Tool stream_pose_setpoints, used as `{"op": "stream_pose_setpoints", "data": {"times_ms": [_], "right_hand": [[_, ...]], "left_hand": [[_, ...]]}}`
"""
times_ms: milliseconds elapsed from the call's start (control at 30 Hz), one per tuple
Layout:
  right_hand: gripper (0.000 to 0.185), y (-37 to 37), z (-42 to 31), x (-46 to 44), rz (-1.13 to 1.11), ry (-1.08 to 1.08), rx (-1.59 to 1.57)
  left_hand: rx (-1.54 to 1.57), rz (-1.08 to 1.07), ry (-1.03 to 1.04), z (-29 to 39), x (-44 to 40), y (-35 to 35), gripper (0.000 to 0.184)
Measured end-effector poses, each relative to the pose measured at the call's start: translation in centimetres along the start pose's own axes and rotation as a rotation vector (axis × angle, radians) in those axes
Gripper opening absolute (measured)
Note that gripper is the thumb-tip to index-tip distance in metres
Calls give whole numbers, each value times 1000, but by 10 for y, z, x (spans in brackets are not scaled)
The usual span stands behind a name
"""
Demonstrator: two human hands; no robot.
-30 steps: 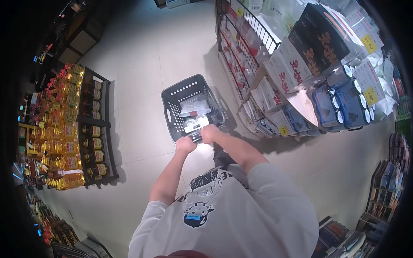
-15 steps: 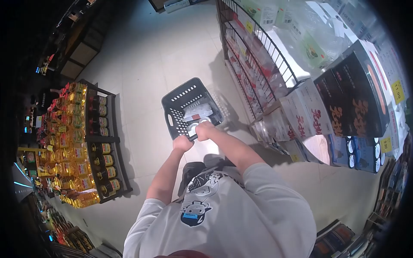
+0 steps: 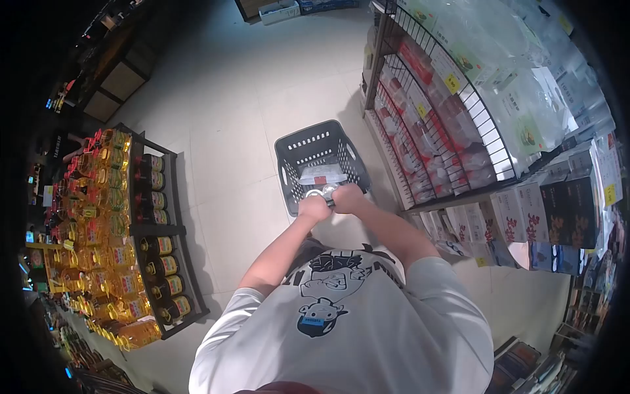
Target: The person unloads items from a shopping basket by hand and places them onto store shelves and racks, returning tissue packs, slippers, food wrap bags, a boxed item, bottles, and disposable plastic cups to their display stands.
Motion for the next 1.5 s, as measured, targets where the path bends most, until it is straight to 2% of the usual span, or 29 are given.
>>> {"op": "stream_pose_setpoints", "data": {"times_ms": [67,167,233,400,567,633,700,733,867,1000,1167,1433,1500], "right_hand": [[27,12,6,-22,-136,99,52],[27,-2,-2,-44,-176,210,19],[26,-15,-5,-56,-159,201,8],[25,-5,2,-85,-160,279,-32],[27,-7,7,-112,-205,302,5],[24,-8,8,-118,-105,212,20],[23,-4,8,-121,-67,218,14],[23,-3,13,-125,-48,208,3],[23,2,30,-139,-2,222,-27],[32,0,47,-161,34,225,-17],[31,-14,71,-194,26,182,-52],[25,-43,136,-257,84,175,-112],[29,-50,147,-275,21,197,-116]], "left_hand": [[36,-4,76,-18,-29,11,44],[108,0,233,-44,-47,9,39],[261,189,344,-59,-53,1,35],[369,206,446,-86,-80,-6,32],[285,220,464,-95,-111,-11,29],[264,214,473,-97,-125,-13,28],[197,207,480,-99,-136,-12,27],[163,131,441,-95,-138,-26,25],[110,43,396,-93,-157,-46,26],[58,-10,433,-93,-187,-59,27],[-59,-19,384,-87,-222,-81,29],[-22,26,372,-72,-305,-116,34],[-18,56,366,-71,-319,-127,34]]}}
Point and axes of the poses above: each hand's wrist, its own x-axis away from the middle knuckle, its own y-axis out of the palm, z = x × y, the point moved 1 cm from there along -x, towards the middle knuckle, and after that the axes turned 10 degrees about z, right-handed, at the moved point
